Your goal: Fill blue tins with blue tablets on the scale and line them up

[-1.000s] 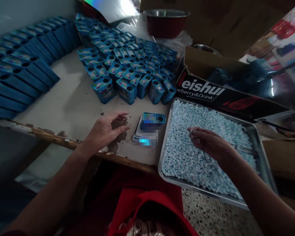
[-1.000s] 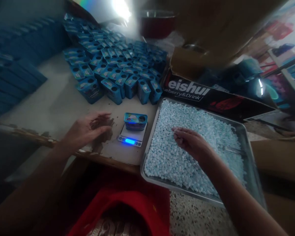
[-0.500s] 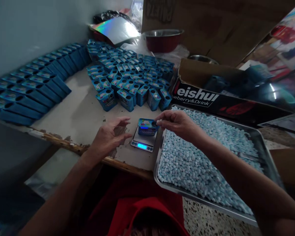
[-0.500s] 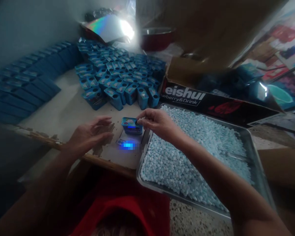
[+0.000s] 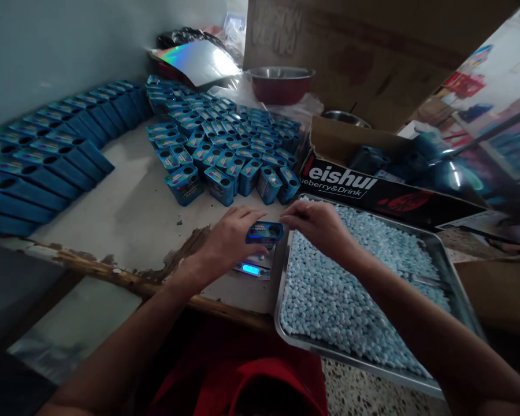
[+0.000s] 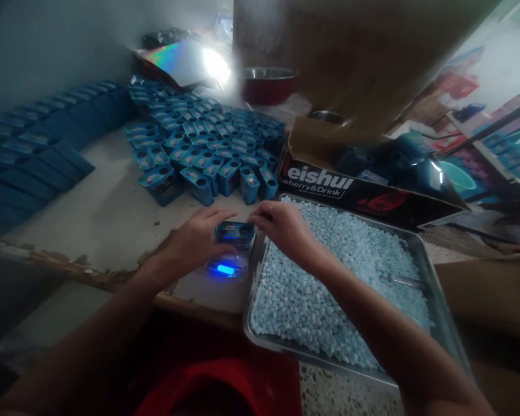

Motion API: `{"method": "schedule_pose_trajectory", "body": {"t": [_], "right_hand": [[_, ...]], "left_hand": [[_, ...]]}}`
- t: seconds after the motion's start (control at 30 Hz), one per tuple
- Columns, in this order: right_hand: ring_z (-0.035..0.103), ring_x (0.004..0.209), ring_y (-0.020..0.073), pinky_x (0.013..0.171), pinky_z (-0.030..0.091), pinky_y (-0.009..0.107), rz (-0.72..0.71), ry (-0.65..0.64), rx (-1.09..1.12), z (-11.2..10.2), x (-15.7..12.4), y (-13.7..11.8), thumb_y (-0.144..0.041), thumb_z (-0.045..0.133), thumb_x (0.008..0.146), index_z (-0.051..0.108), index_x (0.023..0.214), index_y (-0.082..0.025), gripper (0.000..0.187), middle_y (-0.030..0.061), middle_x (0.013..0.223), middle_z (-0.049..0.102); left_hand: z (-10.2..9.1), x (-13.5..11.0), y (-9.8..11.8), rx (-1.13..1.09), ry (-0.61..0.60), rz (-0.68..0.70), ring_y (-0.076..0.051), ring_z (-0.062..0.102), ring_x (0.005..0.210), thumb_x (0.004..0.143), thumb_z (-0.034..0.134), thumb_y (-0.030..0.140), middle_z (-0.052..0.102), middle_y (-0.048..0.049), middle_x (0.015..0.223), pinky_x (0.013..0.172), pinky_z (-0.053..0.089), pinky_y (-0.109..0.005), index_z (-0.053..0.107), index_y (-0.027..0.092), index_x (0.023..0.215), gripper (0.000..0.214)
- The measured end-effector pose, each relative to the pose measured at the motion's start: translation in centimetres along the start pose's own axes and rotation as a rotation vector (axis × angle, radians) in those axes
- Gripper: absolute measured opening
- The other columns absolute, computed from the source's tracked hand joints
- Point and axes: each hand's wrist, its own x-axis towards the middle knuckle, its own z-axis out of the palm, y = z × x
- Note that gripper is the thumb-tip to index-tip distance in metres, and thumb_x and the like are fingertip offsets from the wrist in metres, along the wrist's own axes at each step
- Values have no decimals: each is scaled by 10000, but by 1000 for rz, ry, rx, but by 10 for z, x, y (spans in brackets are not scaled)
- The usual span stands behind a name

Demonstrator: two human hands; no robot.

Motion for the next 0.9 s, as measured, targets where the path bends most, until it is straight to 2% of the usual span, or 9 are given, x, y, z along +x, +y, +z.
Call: {"method": "schedule_pose_trajectory", "body": {"t": [0.07, 0.13, 0.23, 0.3, 0.43, 0.57, 0.63, 0.77, 0.9], "right_hand": [[542, 639, 138, 620, 412, 283, 88, -3, 216, -4, -9, 1, -402, 755, 926, 736, 822, -194, 233, 13, 741, 704], [473, 576, 112, 546, 366, 261, 189, -94, 395, -3, -26, 2, -450, 776, 919, 744, 866, -189, 268, -2, 712, 668], [476, 542, 112, 505, 355, 258, 276, -206, 340, 7, -54, 3, -430, 789, 910, 801, 918, -185, 245, 1, 684, 667], [533, 584, 131, 536, 399, 267, 256, -146, 244, 15, -62, 2, -415, 771, 926, 821, 934, -187, 233, 12, 704, 686], [558, 635, 144, 580, 423, 278, 161, 62, 253, 23, -43, 3, -477, 768, 934, 843, 980, -196, 294, 15, 736, 688], [590, 682, 163, 634, 459, 299, 128, -9, 203, 27, -19, 3, -447, 789, 893, 869, 1020, -197, 292, 23, 770, 724], [590, 695, 164, 658, 467, 305, 132, -13, 186, 26, -17, 2, -414, 787, 884, 872, 1060, -192, 296, 17, 770, 723], [462, 597, 117, 568, 372, 270, 198, 153, 398, 13, -20, 1, -465, 806, 876, 859, 1076, -187, 347, -16, 691, 610], [418, 570, 96, 513, 282, 257, 275, 228, 667, -1, -3, 15, -519, 831, 813, 799, 987, -182, 381, -8, 752, 606]], "left_hand": [[-8, 0, -7, -23, -53, 5, -335, 622, 1363, 674, 994, 221, 684, -105, 1428, 1215, 490, -492, 666, 213, 1429, 823], [-19, -5, -19, -83, -48, -43, -320, 633, 1351, 706, 984, 284, 684, -104, 1435, 1217, 490, -485, 665, 207, 1434, 799], [-30, -21, -36, -192, 7, -191, -302, 693, 1243, 824, 891, 440, 717, -98, 1379, 1120, 562, -475, 692, 212, 1392, 644], [-29, -33, -39, -235, 64, -264, -293, 719, 1175, 875, 830, 498, 743, -91, 1322, 1059, 594, -461, 720, 221, 1334, 547], [-12, -53, -28, -206, 165, -236, -281, 721, 1147, 932, 782, 494, 764, -68, 1256, 1081, 583, -456, 749, 264, 1274, 413], [-5, -64, -22, -138, 175, -197, -288, 718, 1148, 951, 771, 480, 763, -60, 1228, 1092, 576, -473, 745, 286, 1298, 398], [-7, -64, -23, -100, 196, -197, -294, 714, 1156, 936, 793, 478, 759, -67, 1225, 1099, 571, -472, 744, 272, 1293, 415], [-9, -48, -18, -25, 215, -106, -302, 682, 1224, 920, 824, 405, 738, -84, 1271, 1137, 546, -481, 719, 248, 1307, 431], [6, -15, 3, 68, 96, 36, -345, 610, 1336, 868, 880, 337, 681, -127, 1400, 1167, 524, -513, 661, 214, 1396, 585]]}}
